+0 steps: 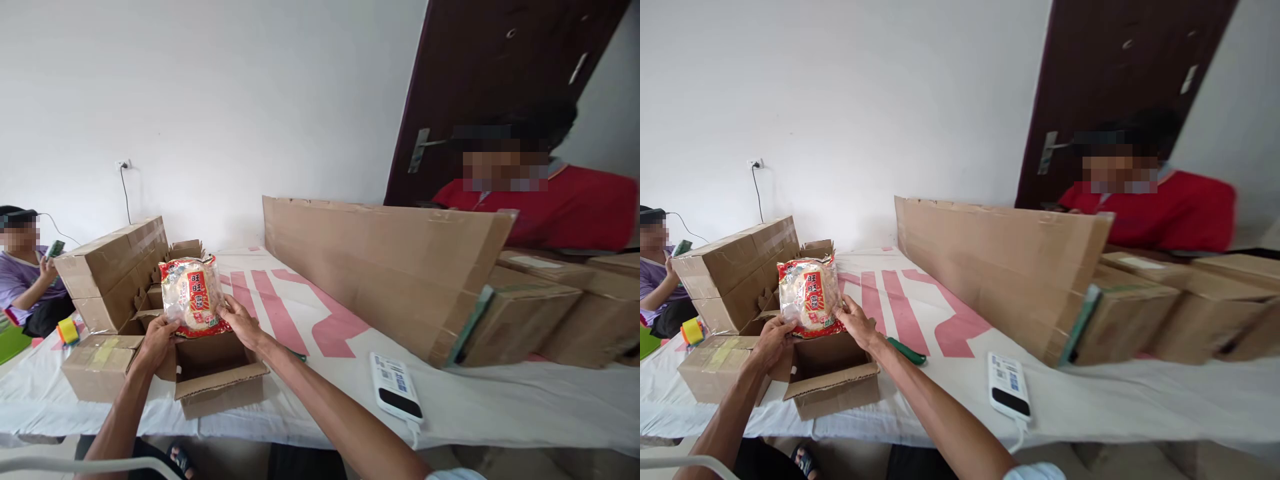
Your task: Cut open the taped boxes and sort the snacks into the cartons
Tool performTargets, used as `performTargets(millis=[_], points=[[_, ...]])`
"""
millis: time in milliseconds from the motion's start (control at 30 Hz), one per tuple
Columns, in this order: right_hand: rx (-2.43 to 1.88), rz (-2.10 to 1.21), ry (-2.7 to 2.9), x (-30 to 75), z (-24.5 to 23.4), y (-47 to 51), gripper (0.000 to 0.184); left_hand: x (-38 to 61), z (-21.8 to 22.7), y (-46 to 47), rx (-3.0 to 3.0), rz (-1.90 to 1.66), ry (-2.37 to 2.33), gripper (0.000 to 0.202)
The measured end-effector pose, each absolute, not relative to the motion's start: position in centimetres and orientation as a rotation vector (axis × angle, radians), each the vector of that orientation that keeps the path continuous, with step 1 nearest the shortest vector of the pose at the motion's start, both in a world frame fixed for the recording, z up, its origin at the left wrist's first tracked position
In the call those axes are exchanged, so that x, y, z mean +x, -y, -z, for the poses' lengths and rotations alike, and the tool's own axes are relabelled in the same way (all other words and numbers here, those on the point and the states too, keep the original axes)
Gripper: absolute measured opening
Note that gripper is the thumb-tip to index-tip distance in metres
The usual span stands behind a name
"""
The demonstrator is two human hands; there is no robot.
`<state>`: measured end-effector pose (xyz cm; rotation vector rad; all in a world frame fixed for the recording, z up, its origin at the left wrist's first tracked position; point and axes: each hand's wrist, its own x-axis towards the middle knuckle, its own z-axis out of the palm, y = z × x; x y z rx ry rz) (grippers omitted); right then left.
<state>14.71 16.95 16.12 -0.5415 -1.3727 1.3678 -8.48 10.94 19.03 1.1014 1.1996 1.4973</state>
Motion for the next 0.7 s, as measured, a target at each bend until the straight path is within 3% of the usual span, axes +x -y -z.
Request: performTargets(millis=[367, 700], points=[[-0.58, -1.397, 1.328, 14.7, -14.8, -16.5, 0.045, -8.9, -17.7, -11.3, 1.118, -1.4, -1.214, 0.042], [-0.567, -1.254, 1.226, 16.7, -21.6, -18.2, 0.055, -8.6, -18.3, -9.2, 1.233, -1.349, -1.203, 0.044]])
